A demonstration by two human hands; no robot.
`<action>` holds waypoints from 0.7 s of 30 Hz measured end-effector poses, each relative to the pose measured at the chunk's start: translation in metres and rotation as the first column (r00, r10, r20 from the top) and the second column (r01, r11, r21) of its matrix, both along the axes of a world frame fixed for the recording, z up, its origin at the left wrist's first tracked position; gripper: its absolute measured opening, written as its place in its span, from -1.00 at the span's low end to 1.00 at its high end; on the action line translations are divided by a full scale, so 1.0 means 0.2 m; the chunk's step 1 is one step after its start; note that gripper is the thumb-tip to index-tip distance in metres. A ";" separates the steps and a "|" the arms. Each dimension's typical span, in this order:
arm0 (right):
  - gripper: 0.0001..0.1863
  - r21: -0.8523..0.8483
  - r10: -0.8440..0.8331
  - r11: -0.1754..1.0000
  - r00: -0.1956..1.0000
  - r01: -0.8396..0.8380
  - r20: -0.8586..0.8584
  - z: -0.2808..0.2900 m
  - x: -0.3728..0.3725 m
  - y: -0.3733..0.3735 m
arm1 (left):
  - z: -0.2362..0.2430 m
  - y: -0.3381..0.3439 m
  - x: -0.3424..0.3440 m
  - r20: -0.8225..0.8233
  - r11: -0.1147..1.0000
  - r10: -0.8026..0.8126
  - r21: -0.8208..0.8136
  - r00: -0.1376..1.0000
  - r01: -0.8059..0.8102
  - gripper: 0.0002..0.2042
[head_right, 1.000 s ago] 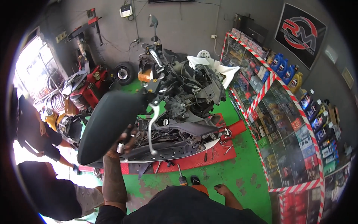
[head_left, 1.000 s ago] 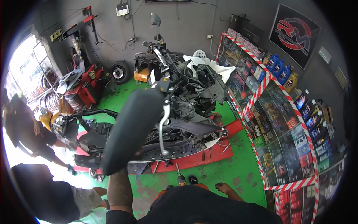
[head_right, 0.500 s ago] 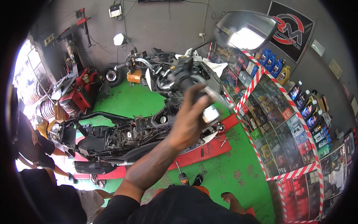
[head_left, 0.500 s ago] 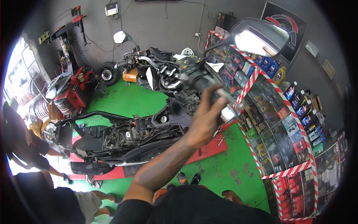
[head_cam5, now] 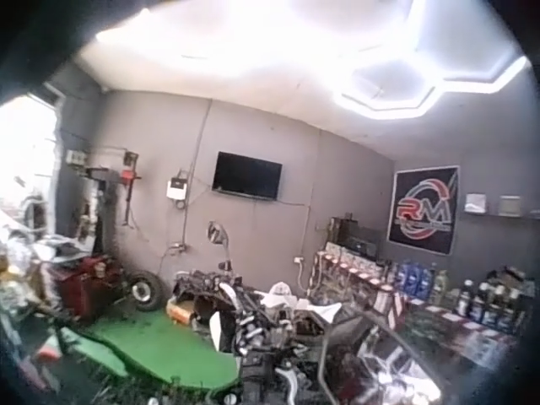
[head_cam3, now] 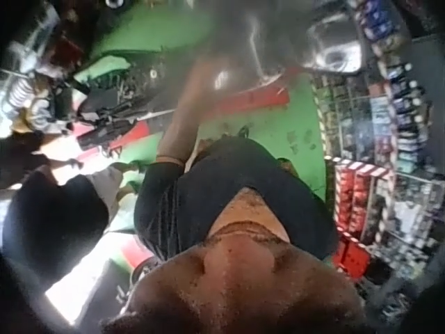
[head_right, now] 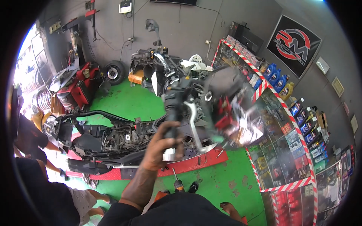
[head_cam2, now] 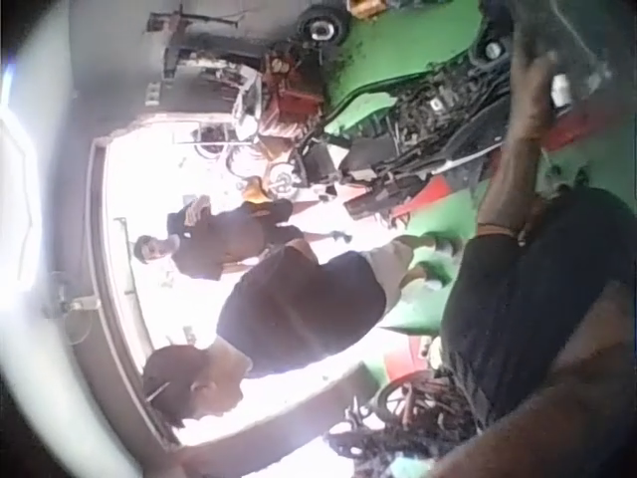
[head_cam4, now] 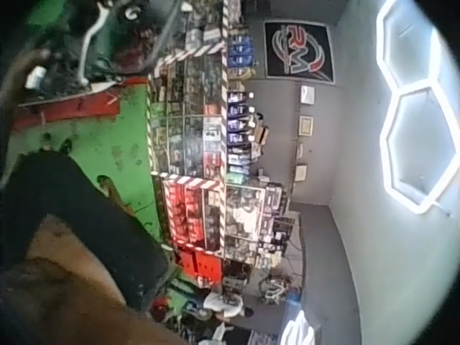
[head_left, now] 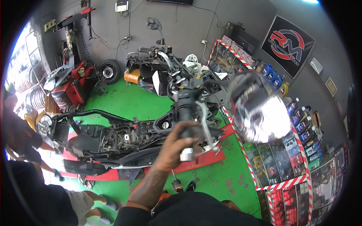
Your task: Repairing or assembling motorcycle handlebars and front-end components.
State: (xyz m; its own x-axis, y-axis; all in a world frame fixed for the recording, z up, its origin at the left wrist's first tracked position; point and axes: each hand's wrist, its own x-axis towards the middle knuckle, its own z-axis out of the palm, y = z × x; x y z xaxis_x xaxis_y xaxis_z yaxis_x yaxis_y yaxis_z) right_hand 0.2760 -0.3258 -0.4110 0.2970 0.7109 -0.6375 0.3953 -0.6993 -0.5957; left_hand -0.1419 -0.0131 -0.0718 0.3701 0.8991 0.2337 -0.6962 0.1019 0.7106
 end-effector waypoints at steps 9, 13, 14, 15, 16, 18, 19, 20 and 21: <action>-0.54 -0.108 0.122 0.988 0.982 -0.107 0.145 -0.29 0.29 0.06 | -0.13 -0.02 -0.18 0.135 0.997 -0.068 -0.023 0.989 0.071 -0.45; -0.52 0.098 0.049 0.994 0.998 -0.052 0.029 -0.15 0.13 0.24 | -0.01 -0.06 0.05 0.101 1.000 0.025 -0.022 0.995 -0.023 -0.43; -0.52 0.142 0.052 0.989 0.999 -0.052 0.007 -0.15 0.11 0.26 | -0.01 -0.04 0.06 0.101 0.999 0.051 -0.001 0.994 -0.051 -0.42; -0.52 0.140 0.054 0.989 0.999 -0.052 -0.007 -0.14 0.09 0.24 | 0.01 -0.05 0.06 0.039 0.997 0.081 0.001 0.996 -0.082 -0.42; -0.55 0.199 0.056 0.979 0.998 -0.052 -0.013 -0.15 0.08 0.20 | 0.04 -0.07 0.03 -0.023 0.992 0.123 0.003 0.992 -0.123 -0.42; -0.59 0.186 0.089 0.979 0.996 -0.088 0.004 -0.22 0.11 0.11 | 0.12 -0.15 -0.05 -0.203 0.962 0.272 0.025 0.941 -0.273 -0.43; -0.59 0.120 0.142 0.982 0.990 -0.144 0.028 -0.28 0.14 0.07 | 0.14 -0.20 -0.16 -0.340 0.939 0.337 0.055 0.878 -0.339 -0.36; -0.57 0.164 0.297 0.938 0.952 -0.305 0.070 -0.43 0.27 -0.03 | 0.16 -0.24 -0.25 -0.457 0.913 0.391 0.079 0.799 -0.401 -0.29; -0.53 -0.123 0.411 0.908 0.908 -0.400 0.081 -0.44 0.28 -0.01 | 0.17 -0.33 -0.32 -0.532 0.814 0.568 0.252 0.628 -0.524 -0.33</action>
